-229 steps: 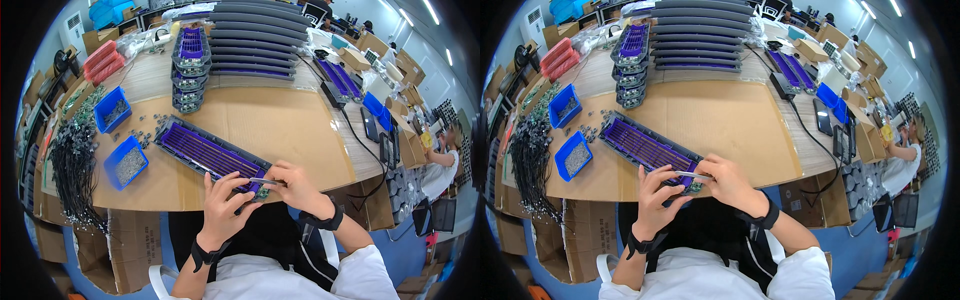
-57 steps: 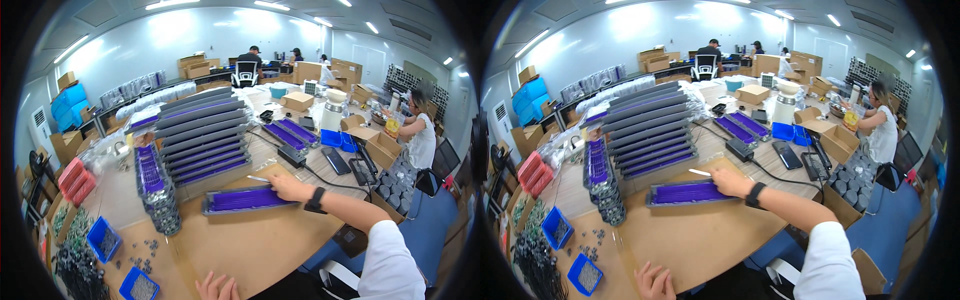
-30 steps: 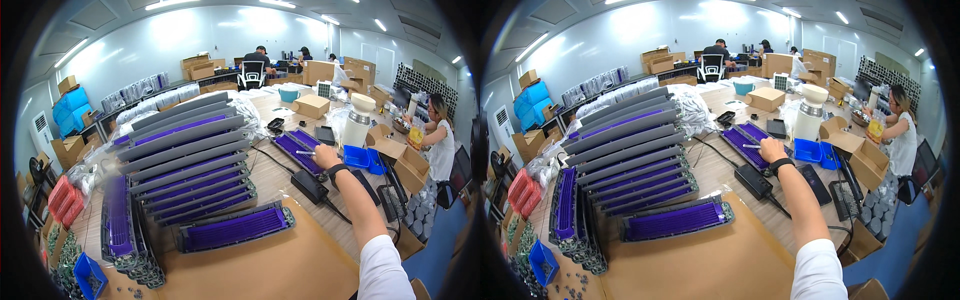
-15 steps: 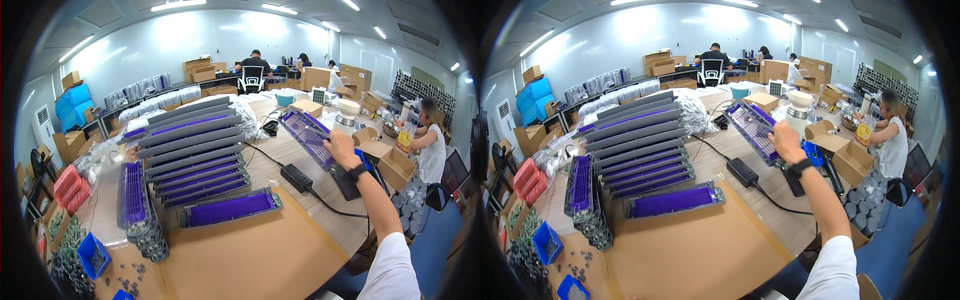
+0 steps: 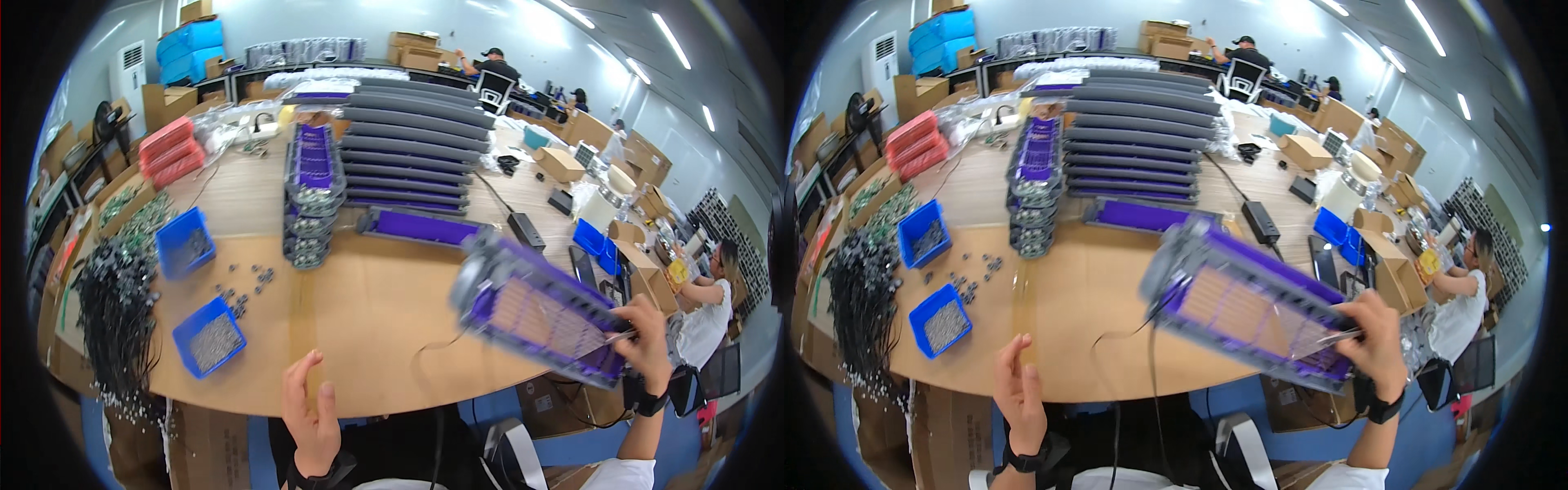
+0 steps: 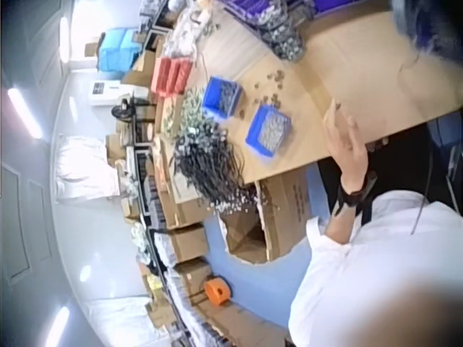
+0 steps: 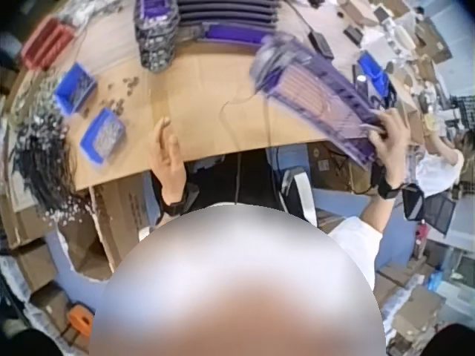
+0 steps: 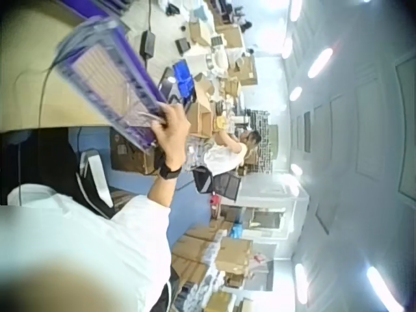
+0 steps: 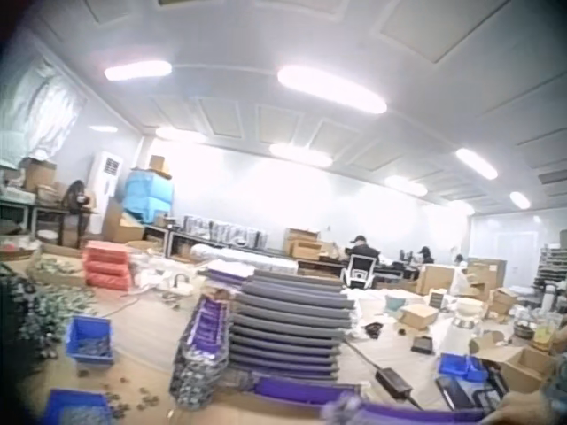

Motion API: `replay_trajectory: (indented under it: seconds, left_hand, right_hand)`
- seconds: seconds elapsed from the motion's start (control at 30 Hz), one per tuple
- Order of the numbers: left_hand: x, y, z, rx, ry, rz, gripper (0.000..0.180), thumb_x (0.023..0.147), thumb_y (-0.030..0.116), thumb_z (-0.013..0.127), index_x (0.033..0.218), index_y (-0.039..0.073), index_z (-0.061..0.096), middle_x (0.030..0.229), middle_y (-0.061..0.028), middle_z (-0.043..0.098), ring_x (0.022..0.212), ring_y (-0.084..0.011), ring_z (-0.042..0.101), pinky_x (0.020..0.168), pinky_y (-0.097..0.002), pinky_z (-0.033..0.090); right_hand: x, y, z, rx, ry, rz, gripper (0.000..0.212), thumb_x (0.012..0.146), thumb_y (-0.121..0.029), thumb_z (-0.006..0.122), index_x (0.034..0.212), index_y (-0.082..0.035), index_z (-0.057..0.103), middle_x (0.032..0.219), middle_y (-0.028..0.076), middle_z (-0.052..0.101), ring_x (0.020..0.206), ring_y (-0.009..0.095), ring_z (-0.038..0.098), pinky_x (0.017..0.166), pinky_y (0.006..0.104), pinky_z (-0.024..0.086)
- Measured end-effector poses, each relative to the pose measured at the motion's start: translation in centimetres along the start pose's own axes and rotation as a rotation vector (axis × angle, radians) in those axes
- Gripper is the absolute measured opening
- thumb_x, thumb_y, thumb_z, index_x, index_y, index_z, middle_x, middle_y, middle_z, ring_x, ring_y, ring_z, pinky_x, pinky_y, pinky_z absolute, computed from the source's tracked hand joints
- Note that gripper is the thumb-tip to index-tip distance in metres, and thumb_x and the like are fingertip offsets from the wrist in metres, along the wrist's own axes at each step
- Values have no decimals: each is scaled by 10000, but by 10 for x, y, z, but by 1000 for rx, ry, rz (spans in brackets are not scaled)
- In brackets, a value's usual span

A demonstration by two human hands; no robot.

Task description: The person uses a metal tool to press components into a purple electronic module. They repeat this process on several modules, placing each finished unit into a stack on the table.

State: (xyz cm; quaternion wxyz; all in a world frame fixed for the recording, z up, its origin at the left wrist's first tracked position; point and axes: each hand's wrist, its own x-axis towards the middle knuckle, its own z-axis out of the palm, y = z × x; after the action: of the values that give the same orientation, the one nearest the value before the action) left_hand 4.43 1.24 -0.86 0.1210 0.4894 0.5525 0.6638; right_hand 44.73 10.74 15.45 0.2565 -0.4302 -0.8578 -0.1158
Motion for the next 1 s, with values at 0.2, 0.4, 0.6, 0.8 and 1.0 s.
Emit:
replay_trajectory:
  seconds: [0.2, 0.4, 0.6, 0.8, 1.0]
  left_hand:
    - [-10, 7, -27, -172, -151, -254, 339, 974, 73, 537, 1299, -22, 544, 1207, -143, 611, 1154, -225, 588, 977, -340, 460]
    - [-5, -11, -29, -10, -145, -177, 387, 931, 105, 624, 1291, -21, 552, 1210, -176, 616, 1118, -291, 613, 965, -370, 469]
    - [2, -16, -32, 55, -172, -152, 418, 924, 117, 642, 1300, -38, 541, 1173, -180, 648, 1098, -306, 619, 958, -383, 462]
    - [-3, -16, -34, -64, -170, -239, 419, 923, 123, 648, 1308, -9, 549, 1145, -171, 666, 1088, -311, 619, 954, -386, 458]
    - [20, 3, -36, 288, -261, -15, 378, 876, 147, 698, 1224, 26, 616, 1055, -146, 642, 1003, -310, 582, 884, -376, 458]
  right_hand:
    - [51, -45, 101, 53, -292, -344, 382, 735, -199, 734, 1086, -84, 635, 927, 92, 559, 730, 300, 608, 610, 396, 487]
    - [99, -57, 179, 91, -240, -292, 386, 758, -128, 719, 1124, -69, 611, 1022, 112, 553, 834, 339, 635, 705, 437, 523]
    - [107, -96, 185, 15, -175, -87, 479, 757, -95, 764, 1199, -82, 577, 1101, 150, 517, 740, 373, 637, 630, 449, 532]
    - [73, -126, 172, 169, -261, -265, 423, 717, -139, 769, 1119, -110, 641, 988, 87, 553, 648, 312, 630, 581, 402, 530]
    - [39, -116, 174, 165, -264, -304, 185, 764, -80, 715, 938, -121, 671, 897, 13, 567, 633, 239, 636, 522, 368, 473]
